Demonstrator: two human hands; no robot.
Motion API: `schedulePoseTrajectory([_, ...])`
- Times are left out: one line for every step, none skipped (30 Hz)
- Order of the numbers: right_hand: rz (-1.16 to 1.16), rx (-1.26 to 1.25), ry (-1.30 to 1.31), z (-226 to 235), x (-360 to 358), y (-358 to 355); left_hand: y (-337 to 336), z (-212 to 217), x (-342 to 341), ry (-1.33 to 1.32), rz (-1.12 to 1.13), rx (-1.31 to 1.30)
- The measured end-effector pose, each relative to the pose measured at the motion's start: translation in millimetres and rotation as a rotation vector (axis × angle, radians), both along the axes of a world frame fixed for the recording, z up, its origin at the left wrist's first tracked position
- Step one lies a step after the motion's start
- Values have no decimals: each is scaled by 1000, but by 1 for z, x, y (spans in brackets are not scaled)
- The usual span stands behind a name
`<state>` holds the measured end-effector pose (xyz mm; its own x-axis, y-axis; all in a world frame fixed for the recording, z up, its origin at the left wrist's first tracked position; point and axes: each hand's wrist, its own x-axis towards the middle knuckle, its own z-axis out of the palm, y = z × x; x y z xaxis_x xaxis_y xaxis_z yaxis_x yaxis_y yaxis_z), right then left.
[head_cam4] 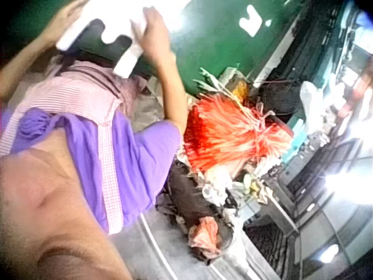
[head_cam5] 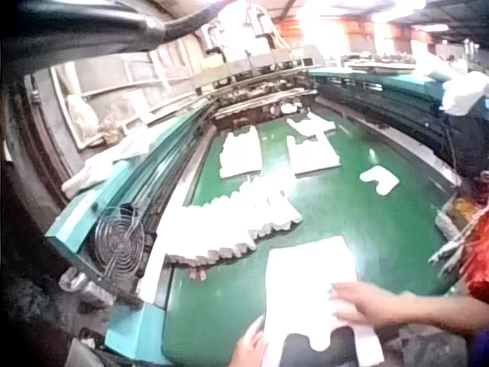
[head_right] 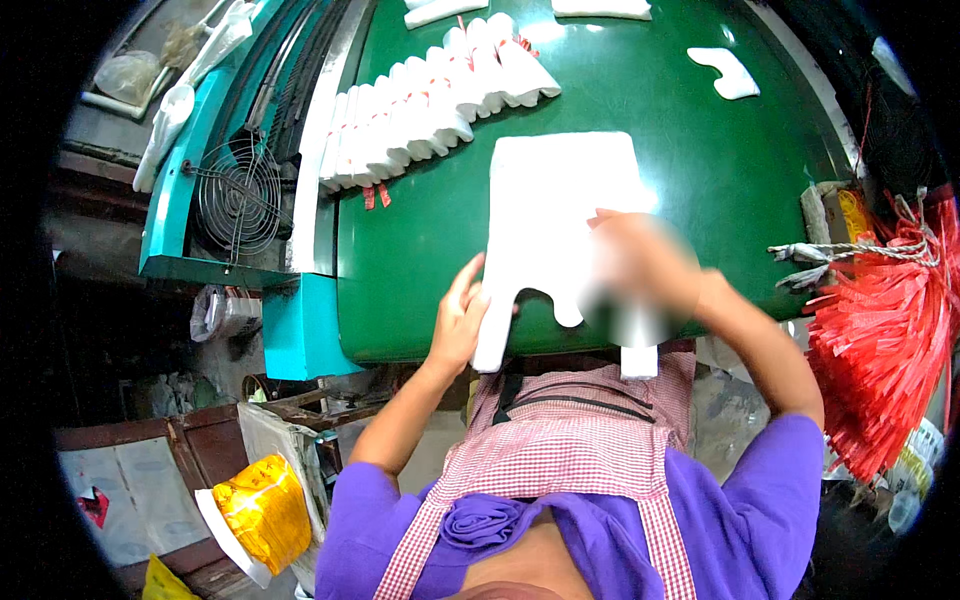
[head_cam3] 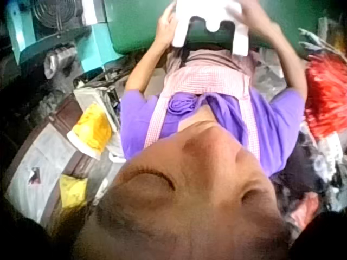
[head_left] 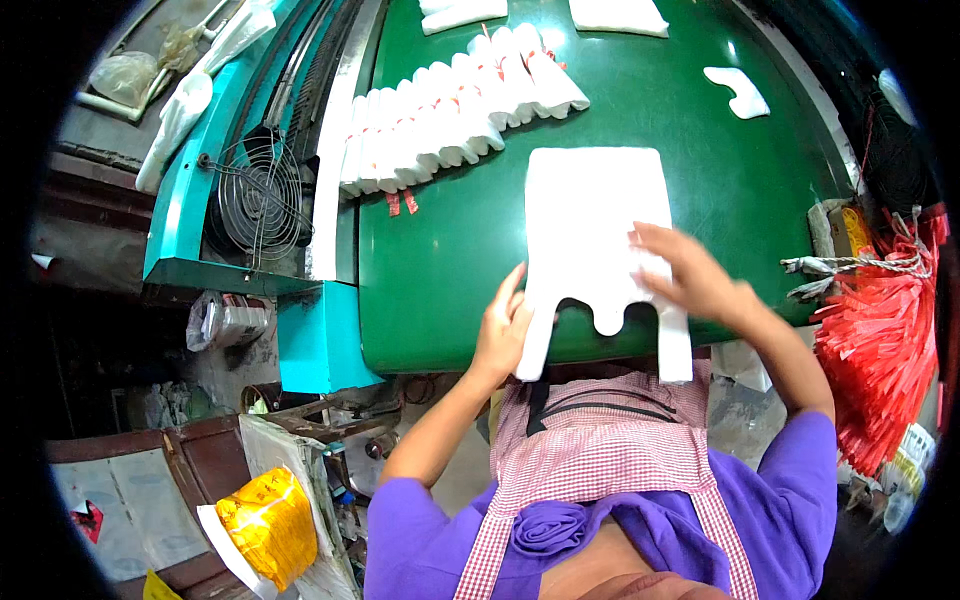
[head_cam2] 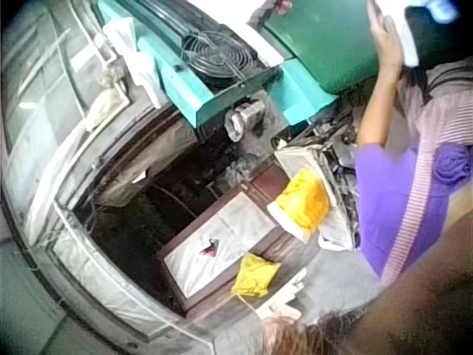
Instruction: The person folds white rectangular items on a green table, wraps them with red plastic ties, and stacks the finished bundles. The person then places the bundles into a large white sack.
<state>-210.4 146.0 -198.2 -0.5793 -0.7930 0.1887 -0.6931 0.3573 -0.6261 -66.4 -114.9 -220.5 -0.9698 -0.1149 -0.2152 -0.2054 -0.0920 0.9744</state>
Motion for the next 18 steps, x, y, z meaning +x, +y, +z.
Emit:
schedulePoseTrajectory([20, 206, -133, -4, 20, 6, -12, -25, 17, 15, -18, -162])
schedulePoseTrajectory([92, 246, -163, -9, 36, 20, -13, -21, 32, -32, 16, -34])
schedulePoseTrajectory([112, 196, -53, -7, 57, 34, -13, -16, 42, -81, 51, 94])
schedulePoseTrajectory([118, 259, -33, -7, 70, 40, -17, -18, 45, 45, -33, -88])
schedulePoseTrajectory([125, 322, -13, -8, 79, 45, -22, -21, 47, 173, -119, -269])
schedulePoseTrajectory([95, 381, 46, -13, 85, 48, -26, -21, 47, 305, -208, -456])
schedulePoseTrajectory([51, 437, 171, -27, 86, 52, -27, -13, 40, 417, -257, -684])
schedulePoseTrajectory([6, 494, 296, -48, 87, 56, -27, -1, 28, 531, -306, -910])
schedulePoseTrajectory([-27, 541, 423, -49, 85, 49, -28, 7, 20, 637, -344, -1146])
schedulePoseTrajectory([-67, 370, 120, -37, 86, 48, -28, 9, 16, 618, -354, -1050])
schedulePoseTrajectory([-25, 267, 111, -33, 84, 51, -30, 8, 12, 619, -472, -1035])
schedulePoseTrajectory([10, 162, 108, -28, 81, 54, -35, 5, 6, 626, -592, -1019])
schedulePoseTrajectory([44, 58, 104, -22, 79, 56, -38, 3, -1, 631, -713, -999])
schedulePoseTrajectory([42, 12, 85, -14, 77, 55, -35, 0, -9, 616, -684, -922])
schedulePoseTrajectory([32, -39, 40, -17, 74, 55, -28, -3, -18, 616, -590, -870])
schedulePoseTrajectory([27, -81, -7, -21, 71, 53, -18, -2, -28, 552, -525, -792])
schedulePoseTrajectory([20, -124, -55, -22, 65, 52, -5, 3, -40, 489, -461, -715])
schedulePoseTrajectory([82, -205, -67, -10, 55, 36, 9, 5, -54, 497, -425, -733])
